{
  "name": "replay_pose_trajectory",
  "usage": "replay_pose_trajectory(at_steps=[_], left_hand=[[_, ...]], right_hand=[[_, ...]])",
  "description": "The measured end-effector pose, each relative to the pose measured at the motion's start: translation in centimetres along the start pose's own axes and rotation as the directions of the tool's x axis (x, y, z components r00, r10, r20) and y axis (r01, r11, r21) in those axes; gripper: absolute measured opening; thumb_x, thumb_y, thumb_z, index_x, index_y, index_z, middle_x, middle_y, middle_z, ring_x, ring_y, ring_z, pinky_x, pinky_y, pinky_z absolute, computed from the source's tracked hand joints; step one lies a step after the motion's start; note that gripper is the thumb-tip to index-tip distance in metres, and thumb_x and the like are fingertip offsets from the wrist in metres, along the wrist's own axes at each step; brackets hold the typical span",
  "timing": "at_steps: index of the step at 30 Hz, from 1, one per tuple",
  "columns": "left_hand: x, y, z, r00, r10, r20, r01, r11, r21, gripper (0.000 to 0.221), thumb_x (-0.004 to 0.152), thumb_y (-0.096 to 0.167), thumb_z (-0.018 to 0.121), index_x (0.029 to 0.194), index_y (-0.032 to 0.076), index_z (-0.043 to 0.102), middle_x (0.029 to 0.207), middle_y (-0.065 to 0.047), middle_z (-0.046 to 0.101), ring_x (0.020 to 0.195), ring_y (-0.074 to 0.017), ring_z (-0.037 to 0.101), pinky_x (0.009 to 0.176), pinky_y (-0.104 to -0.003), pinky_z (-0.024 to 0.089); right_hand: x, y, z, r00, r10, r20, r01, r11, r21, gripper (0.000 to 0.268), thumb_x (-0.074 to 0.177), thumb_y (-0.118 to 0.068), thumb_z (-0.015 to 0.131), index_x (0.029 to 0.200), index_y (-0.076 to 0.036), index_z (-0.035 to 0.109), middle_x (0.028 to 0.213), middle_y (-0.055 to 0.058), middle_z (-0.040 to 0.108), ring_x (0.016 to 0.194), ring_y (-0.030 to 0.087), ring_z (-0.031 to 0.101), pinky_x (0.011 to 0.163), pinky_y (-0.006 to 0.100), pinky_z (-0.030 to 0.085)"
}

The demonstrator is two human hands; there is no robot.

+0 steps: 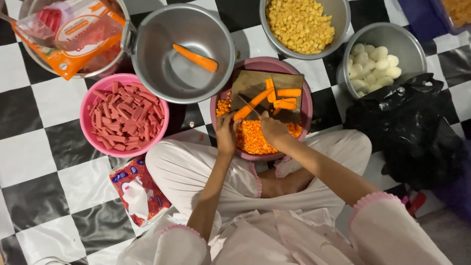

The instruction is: Chopping carrots into small pieces on a wooden board while sitting on the floor.

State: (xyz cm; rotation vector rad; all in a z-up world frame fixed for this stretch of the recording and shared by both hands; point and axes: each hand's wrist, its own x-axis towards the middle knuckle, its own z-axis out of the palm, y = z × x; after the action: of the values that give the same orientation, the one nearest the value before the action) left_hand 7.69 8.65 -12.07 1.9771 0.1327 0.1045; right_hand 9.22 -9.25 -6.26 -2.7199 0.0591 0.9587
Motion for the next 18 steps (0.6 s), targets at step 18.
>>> replay_pose_trajectory(at_steps=[18], left_hand=[[-2.0,3.0,-2.0,0.961,0.138,0.241,-0.094,0.978,-0.185,0.03,0.1,0.01,0.065,0.128,0.007,0.055,0.122,-0.015,0.058,0.131,-0.0377,0.052,0.107,-0.046,0.049]], right_hand=[[1.1,3.9,3.1,0.973,-0.103,-0.207,0.144,0.971,0.193,0.056,0.105,-0.042,0.035,0.139,0.003,0.039,0.105,0.038,0.067,0.102,0.055,0.067,0.086,0.064,0.055]])
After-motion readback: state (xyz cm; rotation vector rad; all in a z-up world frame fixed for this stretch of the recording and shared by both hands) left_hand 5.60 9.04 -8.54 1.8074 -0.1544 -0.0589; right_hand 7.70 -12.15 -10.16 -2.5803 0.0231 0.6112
